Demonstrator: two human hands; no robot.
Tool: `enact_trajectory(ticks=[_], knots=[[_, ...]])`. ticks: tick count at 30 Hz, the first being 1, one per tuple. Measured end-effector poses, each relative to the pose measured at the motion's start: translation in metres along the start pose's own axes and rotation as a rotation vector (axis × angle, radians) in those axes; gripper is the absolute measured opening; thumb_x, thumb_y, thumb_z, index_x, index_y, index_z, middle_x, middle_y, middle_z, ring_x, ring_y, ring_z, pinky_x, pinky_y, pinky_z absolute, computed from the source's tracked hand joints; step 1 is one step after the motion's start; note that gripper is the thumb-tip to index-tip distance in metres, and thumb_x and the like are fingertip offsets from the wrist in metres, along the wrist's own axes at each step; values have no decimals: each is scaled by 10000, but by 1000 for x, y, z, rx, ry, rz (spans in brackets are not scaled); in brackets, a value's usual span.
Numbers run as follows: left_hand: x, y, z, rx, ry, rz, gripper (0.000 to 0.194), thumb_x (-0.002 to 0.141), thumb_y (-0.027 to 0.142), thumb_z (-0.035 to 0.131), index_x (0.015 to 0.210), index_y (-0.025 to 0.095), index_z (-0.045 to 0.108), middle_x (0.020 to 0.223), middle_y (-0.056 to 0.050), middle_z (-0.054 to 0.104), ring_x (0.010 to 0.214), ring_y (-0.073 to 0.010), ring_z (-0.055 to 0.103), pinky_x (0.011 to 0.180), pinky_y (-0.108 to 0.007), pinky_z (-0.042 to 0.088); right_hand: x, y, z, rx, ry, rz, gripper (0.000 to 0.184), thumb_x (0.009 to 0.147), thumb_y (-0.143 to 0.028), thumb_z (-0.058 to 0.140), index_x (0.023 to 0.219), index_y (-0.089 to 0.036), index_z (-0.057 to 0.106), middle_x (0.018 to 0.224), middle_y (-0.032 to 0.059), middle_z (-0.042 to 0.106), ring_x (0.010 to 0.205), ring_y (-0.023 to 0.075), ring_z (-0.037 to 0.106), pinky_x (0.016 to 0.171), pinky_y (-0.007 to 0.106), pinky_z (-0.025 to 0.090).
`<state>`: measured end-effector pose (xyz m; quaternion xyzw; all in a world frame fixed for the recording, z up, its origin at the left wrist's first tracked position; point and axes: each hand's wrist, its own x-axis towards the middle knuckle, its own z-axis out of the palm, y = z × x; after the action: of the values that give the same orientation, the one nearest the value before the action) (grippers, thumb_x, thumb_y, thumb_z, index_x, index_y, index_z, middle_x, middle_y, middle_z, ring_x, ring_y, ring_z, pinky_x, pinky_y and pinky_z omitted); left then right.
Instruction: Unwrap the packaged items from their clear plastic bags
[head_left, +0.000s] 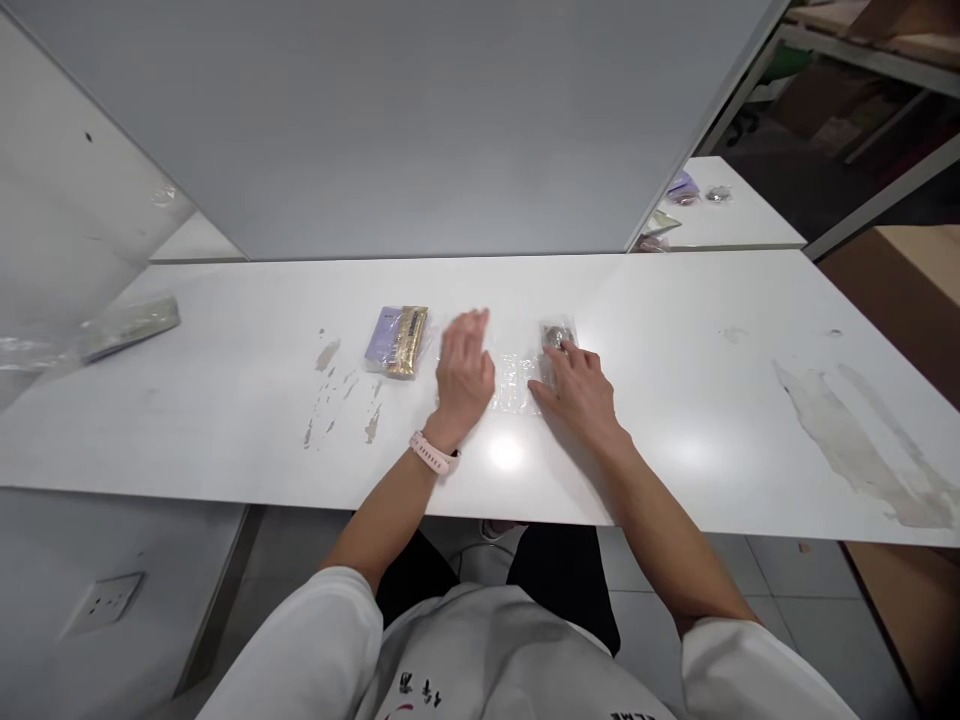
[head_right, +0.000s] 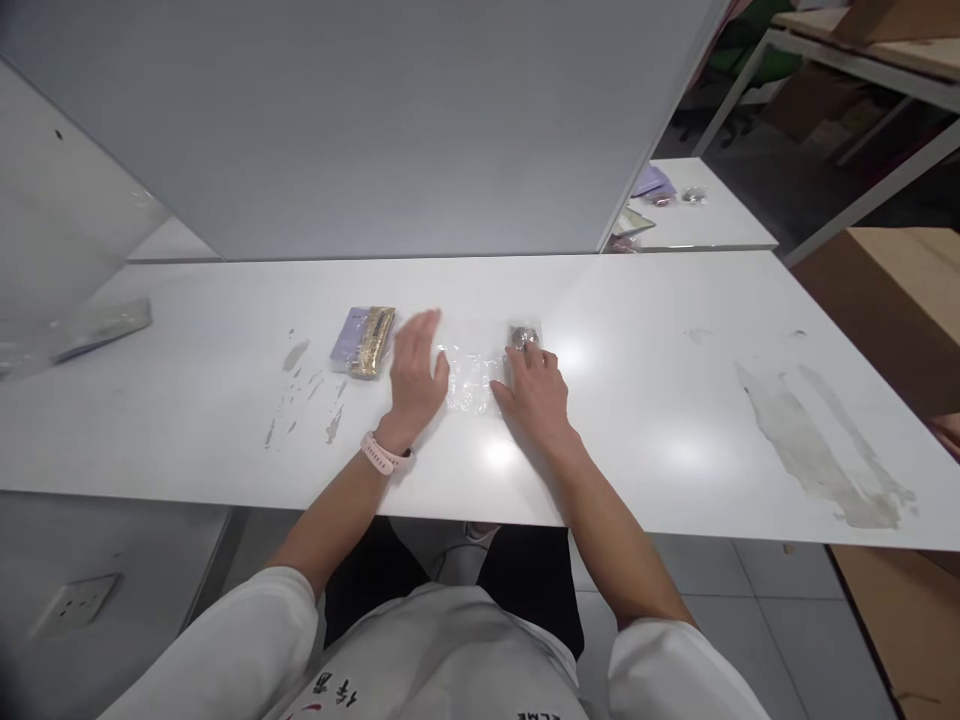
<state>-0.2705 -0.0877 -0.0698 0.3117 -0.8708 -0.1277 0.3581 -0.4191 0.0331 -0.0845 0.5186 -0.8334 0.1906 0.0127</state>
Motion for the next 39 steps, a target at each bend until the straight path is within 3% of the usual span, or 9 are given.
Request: enact_trajectory(ticks=[5, 8, 13, 17, 23, 27, 33, 36, 39], knots=[[-17, 14, 16, 59, -562, 133, 504, 1037, 361, 365, 1492, 155, 432, 1597, -102, 402, 1523, -277, 271, 1249, -511, 246, 1, 6, -2, 41, 23, 11, 489, 863, -183, 448, 1331, -184, 588, 1401, 148, 580, 1151, 357, 533, 763, 462, 553], [-17, 14, 12, 144, -696, 104, 511, 1054, 418, 318, 1506, 208, 435, 1626, -53, 353, 1536, -281, 234, 1257, -550, 169, 4, 11, -9, 122, 39, 50, 516, 851, -167, 428, 1345, -181, 581, 1321, 145, 633, 1068, 314, 600, 824, 455, 539], [-9, 13, -3, 161, -672, 50, 408, 1053, 343, 350, 1377, 235, 574, 1546, -41, 485, 1484, -278, 345, 1221, -561, 215, 6, 40, -26, 406, 48, 281, 567, 868, -259, 464, 1434, -236, 502, 1224, 109, 690, 860, 239, 675, 815, 426, 536], [-5, 11, -6, 171, -537, 22, 368, 1021, 226, 382, 876, 206, 719, 1055, -72, 745, 1165, -266, 620, 1149, -532, 299, 3, 63, -33, 288, 204, 440, 566, 831, -277, 502, 1392, -221, 549, 1249, 135, 673, 971, 296, 643, 866, 522, 498], [-6, 7, -1, 154, -384, -56, 359, 955, 177, 475, 624, 209, 610, 675, -54, 635, 842, -224, 642, 1070, -444, 357, 1, 44, -21, 193, 221, 143, 477, 886, -524, 566, 1266, -244, 638, 1314, 130, 627, 1213, 336, 509, 960, 522, 445], [-5, 4, 0, 159, -366, -79, 357, 954, 209, 481, 630, 208, 632, 695, -73, 649, 836, -235, 641, 1042, -434, 370, -1, 47, -15, 50, 120, 41, 531, 847, -569, 646, 1261, -237, 642, 1486, 143, 493, 1363, 369, 381, 1043, 566, 365], [-3, -1, 0, 213, -378, -124, 408, 975, 232, 426, 678, 176, 700, 736, -120, 700, 816, -262, 674, 1039, -464, 392, 1, 70, -24, -4, 457, 299, 408, 959, -450, 495, 1180, -156, 672, 1321, 204, 590, 1340, 390, 395, 1068, 631, 294], [-7, 1, 5, 155, -378, -89, 361, 987, 254, 414, 969, 141, 756, 1080, -169, 739, 1146, -304, 643, 1113, -463, 361, 2, 51, -22, 159, 395, 82, 388, 969, -432, 481, 1253, -219, 638, 1318, 147, 607, 1290, 324, 459, 1059, 553, 380], [-15, 5, 11, 88, -456, 29, 516, 988, 449, 470, 1418, 179, 556, 1584, -126, 415, 1519, -341, 258, 1237, -535, 167, 1, 31, -12, 276, 163, -101, 504, 953, -480, 519, 1400, -249, 537, 1469, 128, 504, 1384, 296, 398, 1090, 500, 399]])
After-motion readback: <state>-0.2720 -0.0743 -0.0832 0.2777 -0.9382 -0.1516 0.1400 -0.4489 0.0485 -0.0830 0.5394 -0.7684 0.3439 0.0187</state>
